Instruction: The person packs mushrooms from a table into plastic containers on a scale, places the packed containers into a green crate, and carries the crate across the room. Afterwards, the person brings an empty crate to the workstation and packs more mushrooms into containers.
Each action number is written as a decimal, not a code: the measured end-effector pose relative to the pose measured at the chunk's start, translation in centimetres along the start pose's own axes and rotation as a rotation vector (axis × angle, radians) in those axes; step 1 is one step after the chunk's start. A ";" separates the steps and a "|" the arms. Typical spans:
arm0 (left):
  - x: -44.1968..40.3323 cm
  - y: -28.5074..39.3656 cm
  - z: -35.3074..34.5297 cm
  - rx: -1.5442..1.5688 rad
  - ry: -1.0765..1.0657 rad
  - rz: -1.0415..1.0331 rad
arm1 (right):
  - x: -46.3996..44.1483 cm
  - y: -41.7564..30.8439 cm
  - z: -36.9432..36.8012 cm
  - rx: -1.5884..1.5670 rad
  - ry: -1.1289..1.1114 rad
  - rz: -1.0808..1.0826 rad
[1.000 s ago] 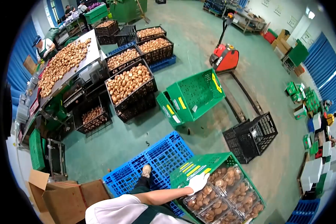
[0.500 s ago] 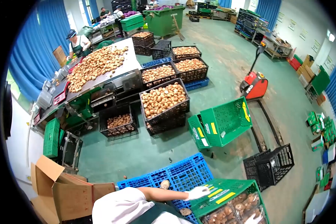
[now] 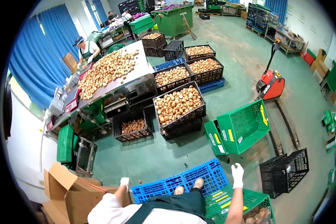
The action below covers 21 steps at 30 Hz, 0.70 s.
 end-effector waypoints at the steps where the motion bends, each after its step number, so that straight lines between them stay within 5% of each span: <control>1: -0.3 -1.2 -3.3 0.144 -0.063 0.070 | -2.3 -0.2 -1.7 -0.030 -0.034 -0.003; 3: 3.1 1.1 -4.0 0.071 -0.220 -0.105 | -7.3 -0.3 -5.0 -0.098 -0.087 -0.013; 4: 2.3 0.9 -8.1 0.730 -0.377 0.361 | -9.5 -0.2 -6.7 -0.135 -0.113 -0.021; 5: 2.7 2.3 -7.8 0.442 -0.430 0.124 | -12.8 1.2 -10.0 -0.099 -0.116 -0.030; 6: 5.1 5.3 -5.4 0.794 -0.460 0.369 | -14.6 0.5 -10.8 -0.100 -0.071 -0.052; 7: 6.3 7.8 -2.8 0.689 -0.466 0.263 | -16.7 0.7 -12.3 -0.103 -0.082 -0.070; 8: 4.0 4.7 -7.5 0.495 -0.375 0.035 | -18.7 1.0 -14.3 -0.110 -0.095 -0.090; 10: 4.1 6.0 -6.3 0.639 -0.481 0.039 | -21.1 -1.5 -13.1 -0.192 -0.297 -0.202; 18: 3.5 12.1 -1.9 0.944 -0.259 0.167 | -26.1 -4.0 -18.2 0.423 -0.098 -0.254; 21: 3.2 15.1 0.1 1.056 -0.278 0.286 | -26.9 -1.5 -18.3 0.140 0.055 -0.360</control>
Point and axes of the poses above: each hand's wrist, its own x-axis away from the middle knuckle, its own z-axis out of the back of the hand, y = z × x, the point moved 1 cm from there along -x, towards the middle knuckle, and after that the axes turned 12 degrees about x, right-handed, at the moved point
